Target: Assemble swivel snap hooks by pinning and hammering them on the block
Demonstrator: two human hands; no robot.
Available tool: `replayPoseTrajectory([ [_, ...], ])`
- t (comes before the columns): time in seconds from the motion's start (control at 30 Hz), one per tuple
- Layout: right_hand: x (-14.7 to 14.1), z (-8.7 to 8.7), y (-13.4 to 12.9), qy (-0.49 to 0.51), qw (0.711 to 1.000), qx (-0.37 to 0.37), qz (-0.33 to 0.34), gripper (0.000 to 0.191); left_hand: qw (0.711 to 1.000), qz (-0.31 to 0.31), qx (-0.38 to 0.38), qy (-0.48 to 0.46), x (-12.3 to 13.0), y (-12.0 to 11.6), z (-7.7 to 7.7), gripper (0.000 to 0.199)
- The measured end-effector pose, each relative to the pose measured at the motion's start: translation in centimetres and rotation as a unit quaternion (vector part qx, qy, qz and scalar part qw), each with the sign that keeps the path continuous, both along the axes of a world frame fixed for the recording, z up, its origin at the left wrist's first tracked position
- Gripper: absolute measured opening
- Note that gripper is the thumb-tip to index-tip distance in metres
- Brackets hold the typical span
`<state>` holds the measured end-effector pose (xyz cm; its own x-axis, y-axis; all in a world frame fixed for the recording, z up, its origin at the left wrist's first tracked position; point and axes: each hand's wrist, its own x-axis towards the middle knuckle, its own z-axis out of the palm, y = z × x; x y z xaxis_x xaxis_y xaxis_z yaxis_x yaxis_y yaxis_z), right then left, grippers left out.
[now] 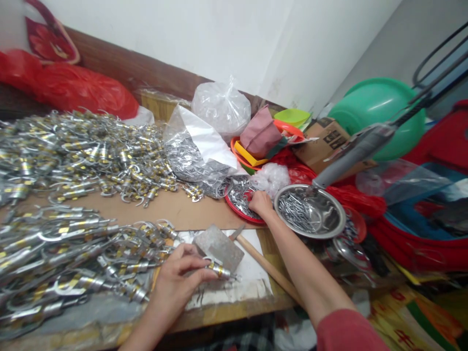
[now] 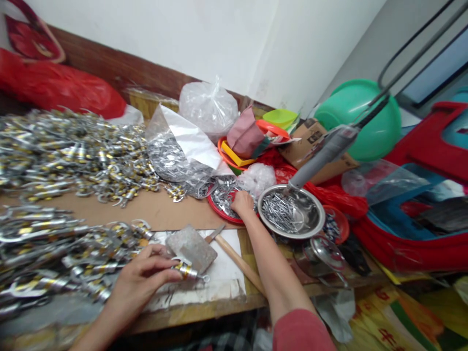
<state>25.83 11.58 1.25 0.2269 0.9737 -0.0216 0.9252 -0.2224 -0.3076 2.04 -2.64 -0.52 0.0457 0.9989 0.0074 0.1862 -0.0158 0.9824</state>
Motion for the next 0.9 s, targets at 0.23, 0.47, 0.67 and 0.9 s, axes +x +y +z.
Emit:
replayPoseTrajectory([
  [0.23, -5.0, 1.7, -9.7, 0.202, 0.971, 0.077, 0.101, 0.017, 0.999, -0.031, 0.017, -0.011, -0.1, 0.2, 0.0, 0.005],
  [0.47, -8.2, 0.6, -14.4, 0.483, 0.838, 0.143, 0.210, 0.007, 0.997, 0.022, -0.040, -0.065, 0.5, 0.2, -0.1, 0.036],
  [0.67, -7.6, 0.3, -14.1, 0.532, 0.809, 0.124, 0.215, 0.009, 0.998, -0.049, 0.029, -0.012, 0.1, 0.3, 0.5, 0.013],
  [0.9, -8.0, 0.5, -15.2, 0.527, 0.806, 0.139, 0.229, 0.005, 0.996, -0.055, -0.038, -0.061, 0.1, 0.1, 0.8, 0.007],
])
